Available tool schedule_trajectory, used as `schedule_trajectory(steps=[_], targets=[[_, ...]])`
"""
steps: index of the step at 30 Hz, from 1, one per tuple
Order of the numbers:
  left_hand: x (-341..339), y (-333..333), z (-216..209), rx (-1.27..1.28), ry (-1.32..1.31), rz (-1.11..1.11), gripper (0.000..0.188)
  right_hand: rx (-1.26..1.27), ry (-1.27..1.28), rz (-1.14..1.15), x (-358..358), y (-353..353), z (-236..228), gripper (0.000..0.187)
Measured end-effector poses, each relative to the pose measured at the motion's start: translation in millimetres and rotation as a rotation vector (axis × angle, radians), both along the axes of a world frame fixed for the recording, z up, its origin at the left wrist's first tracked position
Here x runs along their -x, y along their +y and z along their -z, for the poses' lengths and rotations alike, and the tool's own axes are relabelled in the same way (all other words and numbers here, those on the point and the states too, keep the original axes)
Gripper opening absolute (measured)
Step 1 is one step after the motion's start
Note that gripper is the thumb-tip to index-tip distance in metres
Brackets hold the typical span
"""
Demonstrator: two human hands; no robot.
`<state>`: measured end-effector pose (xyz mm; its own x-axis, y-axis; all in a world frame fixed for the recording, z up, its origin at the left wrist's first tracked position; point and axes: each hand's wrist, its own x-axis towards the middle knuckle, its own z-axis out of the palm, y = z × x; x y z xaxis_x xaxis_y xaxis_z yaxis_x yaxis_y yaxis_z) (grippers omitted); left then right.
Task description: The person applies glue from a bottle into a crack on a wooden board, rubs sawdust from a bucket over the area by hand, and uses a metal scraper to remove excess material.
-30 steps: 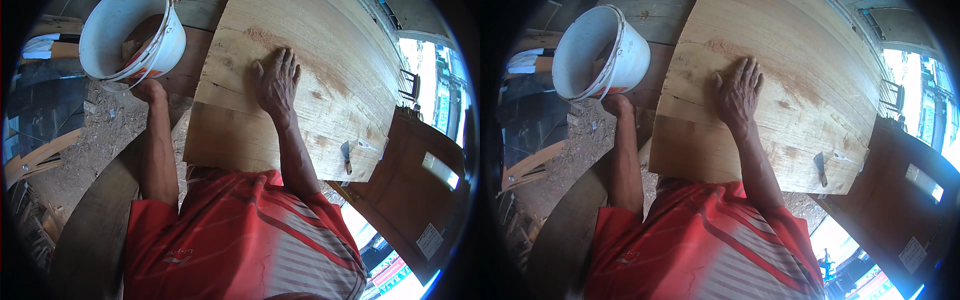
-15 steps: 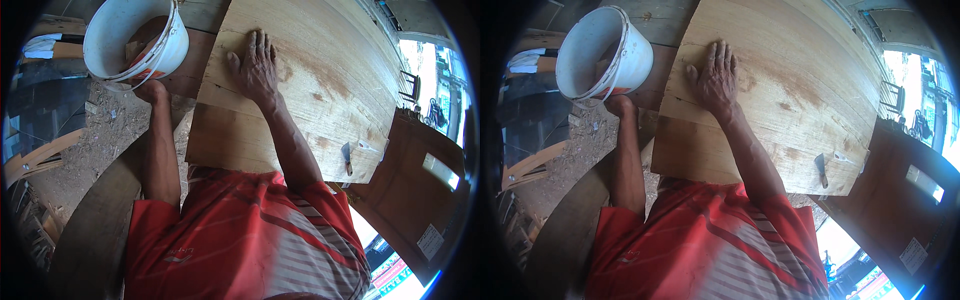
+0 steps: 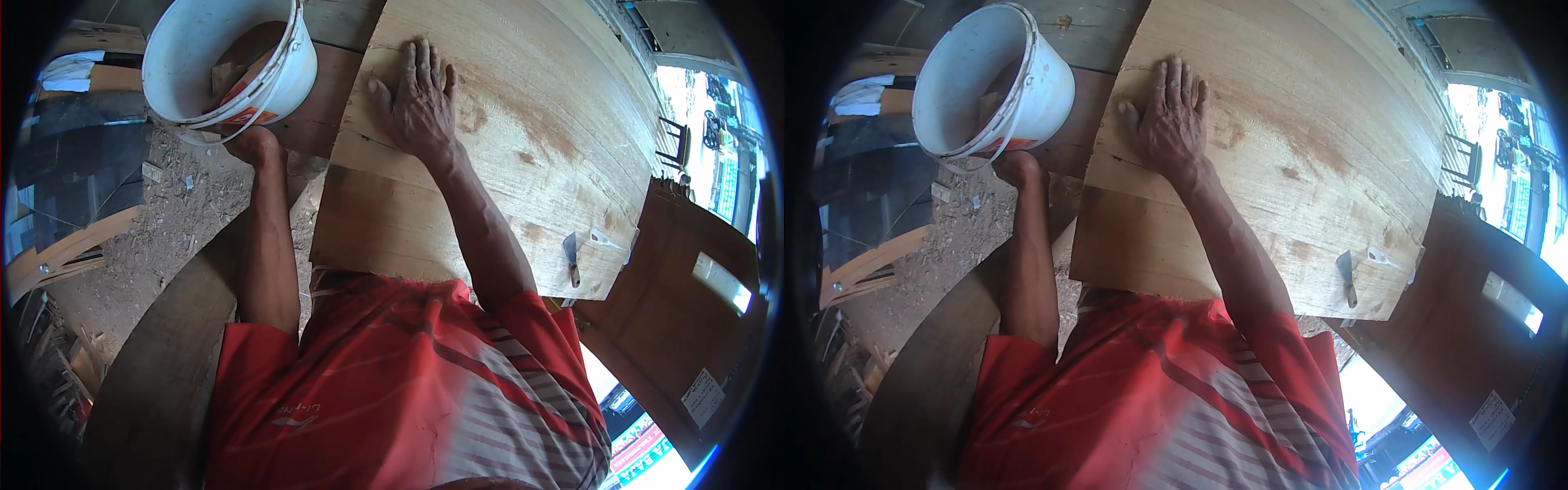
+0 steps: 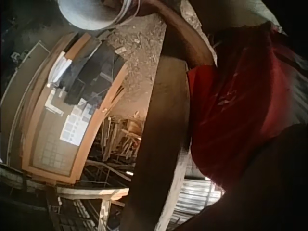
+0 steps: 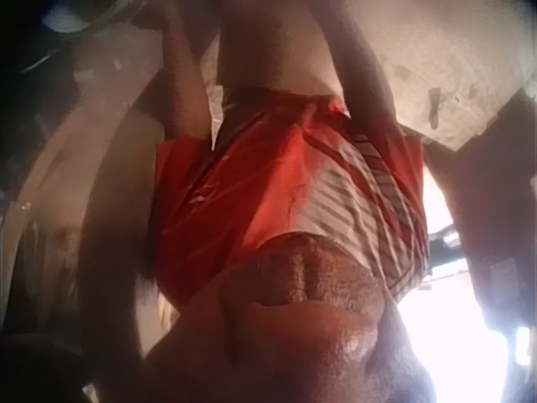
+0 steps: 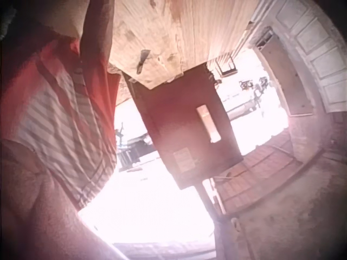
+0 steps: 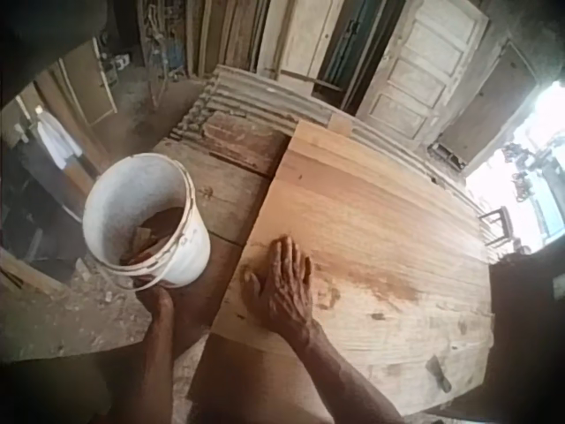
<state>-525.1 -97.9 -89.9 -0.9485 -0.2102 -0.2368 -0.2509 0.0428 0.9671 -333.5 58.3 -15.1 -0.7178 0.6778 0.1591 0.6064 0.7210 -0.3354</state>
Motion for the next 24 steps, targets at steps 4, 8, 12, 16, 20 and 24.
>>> schedule_trajectory(steps=[4, 8, 12, 16, 20, 24], targets=[[-5, 4, -12, 0.093, 0.028, 0.034, 0.068, 0.059, -0.073, -0.039, -9, -11, -17, 0.083], [-10, 8, -25, -0.004, 0.078, 0.039, 0.064, 0.116, -0.012, 0.012, -26, -15, -33, 0.081], [-9, 8, -24, 0.051, 0.089, 0.058, 0.059, 0.006, -0.077, -0.021, -48, -31, -18, 0.082], [-6, 6, -20, 0.075, 0.040, 0.006, 0.053, -0.023, -0.080, -0.140, -44, -26, -7, 0.085], [-13, 11, -32, 0.033, 0.058, 0.067, 0.052, 0.000, -0.090, 0.120, -44, -22, -8, 0.086], [-8, 10, -26, -0.036, 0.067, 0.010, 0.048, -0.013, -0.033, -0.054, -35, -28, -10, 0.088]])
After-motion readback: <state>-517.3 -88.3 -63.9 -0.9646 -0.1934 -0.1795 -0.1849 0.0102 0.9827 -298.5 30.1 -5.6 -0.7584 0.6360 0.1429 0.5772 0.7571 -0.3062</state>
